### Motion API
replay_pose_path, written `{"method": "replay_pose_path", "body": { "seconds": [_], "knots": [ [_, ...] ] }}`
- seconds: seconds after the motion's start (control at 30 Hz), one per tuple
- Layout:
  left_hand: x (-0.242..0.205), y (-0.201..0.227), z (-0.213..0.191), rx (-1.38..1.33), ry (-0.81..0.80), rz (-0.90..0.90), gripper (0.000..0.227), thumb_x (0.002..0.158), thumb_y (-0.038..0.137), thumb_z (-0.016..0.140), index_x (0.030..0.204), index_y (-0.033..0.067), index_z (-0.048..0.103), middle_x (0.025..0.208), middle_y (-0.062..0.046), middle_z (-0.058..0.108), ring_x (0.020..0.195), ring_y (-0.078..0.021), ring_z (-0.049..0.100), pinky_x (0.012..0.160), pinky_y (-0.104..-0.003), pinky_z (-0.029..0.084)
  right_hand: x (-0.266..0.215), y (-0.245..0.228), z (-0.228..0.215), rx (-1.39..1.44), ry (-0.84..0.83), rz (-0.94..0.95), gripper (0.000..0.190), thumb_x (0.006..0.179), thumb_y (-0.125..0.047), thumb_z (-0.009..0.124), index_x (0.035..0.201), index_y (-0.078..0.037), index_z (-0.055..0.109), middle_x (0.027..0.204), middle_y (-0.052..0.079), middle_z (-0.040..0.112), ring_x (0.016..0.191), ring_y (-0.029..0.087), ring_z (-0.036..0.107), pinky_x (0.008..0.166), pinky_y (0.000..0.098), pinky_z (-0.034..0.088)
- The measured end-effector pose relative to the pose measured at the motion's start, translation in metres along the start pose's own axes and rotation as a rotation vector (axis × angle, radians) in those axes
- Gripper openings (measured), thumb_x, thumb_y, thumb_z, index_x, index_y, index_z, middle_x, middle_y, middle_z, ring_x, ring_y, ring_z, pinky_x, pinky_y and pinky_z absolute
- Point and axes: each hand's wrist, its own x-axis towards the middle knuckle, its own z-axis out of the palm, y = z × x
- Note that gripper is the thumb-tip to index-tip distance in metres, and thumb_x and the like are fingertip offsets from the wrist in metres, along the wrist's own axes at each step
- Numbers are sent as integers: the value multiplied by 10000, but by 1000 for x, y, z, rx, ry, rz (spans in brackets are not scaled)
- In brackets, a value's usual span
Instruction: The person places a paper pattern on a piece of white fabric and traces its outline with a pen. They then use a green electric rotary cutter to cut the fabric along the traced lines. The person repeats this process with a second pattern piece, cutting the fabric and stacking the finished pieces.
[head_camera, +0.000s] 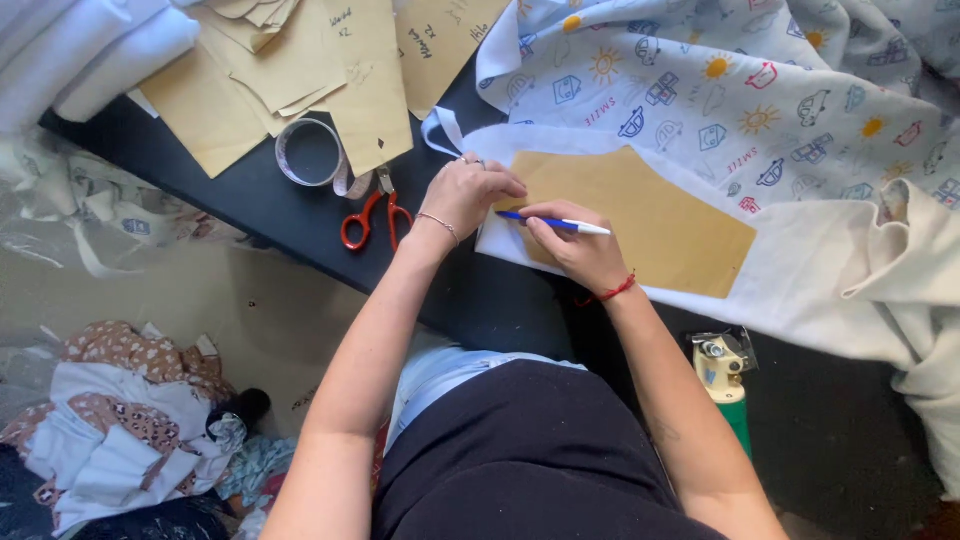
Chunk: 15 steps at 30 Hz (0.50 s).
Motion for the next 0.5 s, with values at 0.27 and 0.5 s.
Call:
{"method": "replay_pose_path", "body": {
  "seconds": [0.27,0.5],
  "knots": [
    [-2,8,-4,59,-9,-37,159,790,192,585,789,349,610,875,210,572,837,-108,510,697,-262,455,-55,10,-12,-73,82,70,98,762,-86,599,839,-92,661,852,110,654,842,250,621,723,347,476],
    [-32,69,-55,-139,137,61,60,760,201,635,780,240,594,762,73,586,703,-133,523,629,-260,406,-105,53,-100,74,610,322,151,792,-99,426,812,-65,572,802,89,572,744,167,471,674,263,367]
  ]
}}
